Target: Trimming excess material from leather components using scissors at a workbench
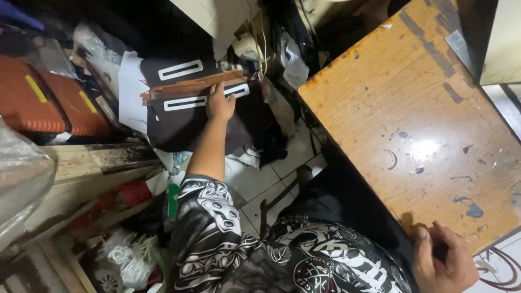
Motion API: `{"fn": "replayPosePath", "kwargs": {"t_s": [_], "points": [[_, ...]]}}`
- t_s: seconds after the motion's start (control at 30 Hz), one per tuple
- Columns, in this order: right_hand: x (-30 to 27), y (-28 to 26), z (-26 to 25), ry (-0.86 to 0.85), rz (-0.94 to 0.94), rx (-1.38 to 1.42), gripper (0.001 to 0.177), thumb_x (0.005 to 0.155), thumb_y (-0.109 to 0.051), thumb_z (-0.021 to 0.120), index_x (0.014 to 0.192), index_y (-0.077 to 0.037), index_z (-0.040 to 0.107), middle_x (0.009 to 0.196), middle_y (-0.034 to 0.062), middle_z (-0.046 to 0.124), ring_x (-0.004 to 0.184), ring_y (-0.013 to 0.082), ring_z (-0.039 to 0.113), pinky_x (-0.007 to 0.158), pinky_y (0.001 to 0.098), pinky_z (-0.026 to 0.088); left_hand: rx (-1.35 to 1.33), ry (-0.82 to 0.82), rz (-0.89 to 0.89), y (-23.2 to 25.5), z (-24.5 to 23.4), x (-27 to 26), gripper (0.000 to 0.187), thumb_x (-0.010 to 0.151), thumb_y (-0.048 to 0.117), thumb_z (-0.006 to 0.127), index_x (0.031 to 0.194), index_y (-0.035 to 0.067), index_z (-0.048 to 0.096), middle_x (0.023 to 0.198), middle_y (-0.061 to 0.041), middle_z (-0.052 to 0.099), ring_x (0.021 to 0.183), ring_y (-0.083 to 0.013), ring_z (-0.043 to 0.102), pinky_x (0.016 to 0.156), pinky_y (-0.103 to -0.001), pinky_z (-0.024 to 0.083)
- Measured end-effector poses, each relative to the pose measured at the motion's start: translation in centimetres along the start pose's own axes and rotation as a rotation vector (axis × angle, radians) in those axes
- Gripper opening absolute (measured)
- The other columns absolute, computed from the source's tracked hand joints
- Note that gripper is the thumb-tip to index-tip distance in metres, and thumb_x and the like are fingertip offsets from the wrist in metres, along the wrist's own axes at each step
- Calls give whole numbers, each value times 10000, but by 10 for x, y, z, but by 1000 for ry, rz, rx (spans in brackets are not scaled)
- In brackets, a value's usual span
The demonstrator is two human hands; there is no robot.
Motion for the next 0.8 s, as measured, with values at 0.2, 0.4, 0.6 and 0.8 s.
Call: {"fn": "replayPosePath", "kwargs": {"t_s": [0.2,0.4,0.6,0.8], "points": [[-5,4,-5,-22,28,-207,197,1161,89,819,1307,149,701,1075,255,712,905,273,658,871,371,532,231,-76,-97,-5,-8,3,518,904,197,633,1416,218,556,1515,-27,495,1336,-328,467,1031,-512,423],[-5,4,-4,-41,59,-253,207,1179,49,821,1317,157,710,1084,266,712,878,288,648,819,375,514,472,-276,-112,-31,-7,2,677,938,156,513,1586,263,347,1610,13,413,1463,-272,356,1151,-465,267],[-2,0,1,-25,110,-226,217,1153,76,828,1309,137,692,1007,251,688,838,239,616,823,341,481,518,-267,8,-38,-11,14,658,902,197,673,1516,318,471,1673,-53,268,1535,-322,207,1247,-511,150],[5,13,-4,-79,38,-378,287,1000,-71,822,1239,52,720,1033,203,714,870,323,637,870,398,517,699,-6,413,-17,-46,15,285,944,264,615,1179,375,733,1085,-4,734,1101,-246,641,942,-397,467]]}}
Point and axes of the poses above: each hand's wrist, its own x-axis towards the middle knuckle, its own z-axis out of the palm, y = z × x, the point moved 3 cm from there along x, towards the middle knuckle
